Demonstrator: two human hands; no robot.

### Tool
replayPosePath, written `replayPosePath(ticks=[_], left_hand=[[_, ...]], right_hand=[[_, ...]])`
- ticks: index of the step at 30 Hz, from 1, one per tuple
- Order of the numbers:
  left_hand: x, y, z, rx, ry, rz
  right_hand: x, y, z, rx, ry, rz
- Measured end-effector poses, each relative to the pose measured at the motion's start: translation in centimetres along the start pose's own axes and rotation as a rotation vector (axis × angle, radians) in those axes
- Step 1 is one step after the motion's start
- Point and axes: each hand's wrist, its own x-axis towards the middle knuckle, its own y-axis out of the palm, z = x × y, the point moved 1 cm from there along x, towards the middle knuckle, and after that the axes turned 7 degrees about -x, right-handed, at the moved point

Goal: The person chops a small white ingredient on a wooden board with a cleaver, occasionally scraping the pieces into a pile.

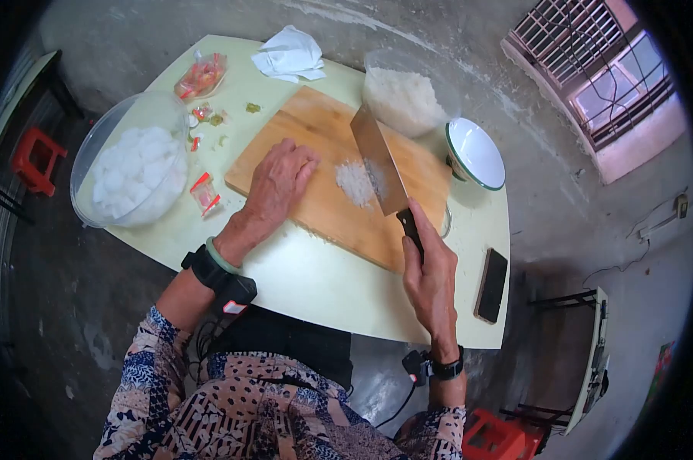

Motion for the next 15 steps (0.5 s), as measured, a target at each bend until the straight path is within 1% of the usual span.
replayPosePath(ticks=[4, 6, 7, 9, 10, 11, 13, 14, 15], left_hand=[[-0.09, -0.18, -0.50, -0.014, -0.036, -0.007], [0.00, -0.25, -0.38, -0.004, -0.044, -0.005], [-0.05, -0.07, -0.29, -0.006, -0.044, -0.014], [-0.03, -0.06, -0.19, -0.011, -0.048, -0.027], [0.01, -0.11, -0.27, -0.010, -0.034, -0.032], [-0.04, -0.02, -0.50, -0.011, -0.021, -0.032], [-0.18, 0.22, -0.34, -0.012, -0.030, -0.015], [-0.16, 0.20, -0.01, -0.005, -0.042, -0.008], [-0.15, -0.01, 0.06, -0.003, -0.054, -0.016]], right_hand=[[0.06, 0.18, -0.12, 0.003, -0.058, -0.032], [0.34, -0.11, 0.17, -0.002, -0.003, 0.071], [0.35, -0.09, 0.39, -0.001, -0.013, 0.075], [-0.20, -0.22, 0.65, 0.012, 0.031, -0.001], [-0.29, -0.04, 0.37, -0.004, -0.031, -0.029], [-0.37, -0.22, 0.36, -0.009, -0.024, -0.028], [-0.15, -0.09, 0.46, -0.006, 0.018, 0.091], [-0.29, 0.07, 0.10, -0.016, -0.037, 0.056], [-0.39, 0.14, 0.28, -0.018, -0.045, 0.068]])
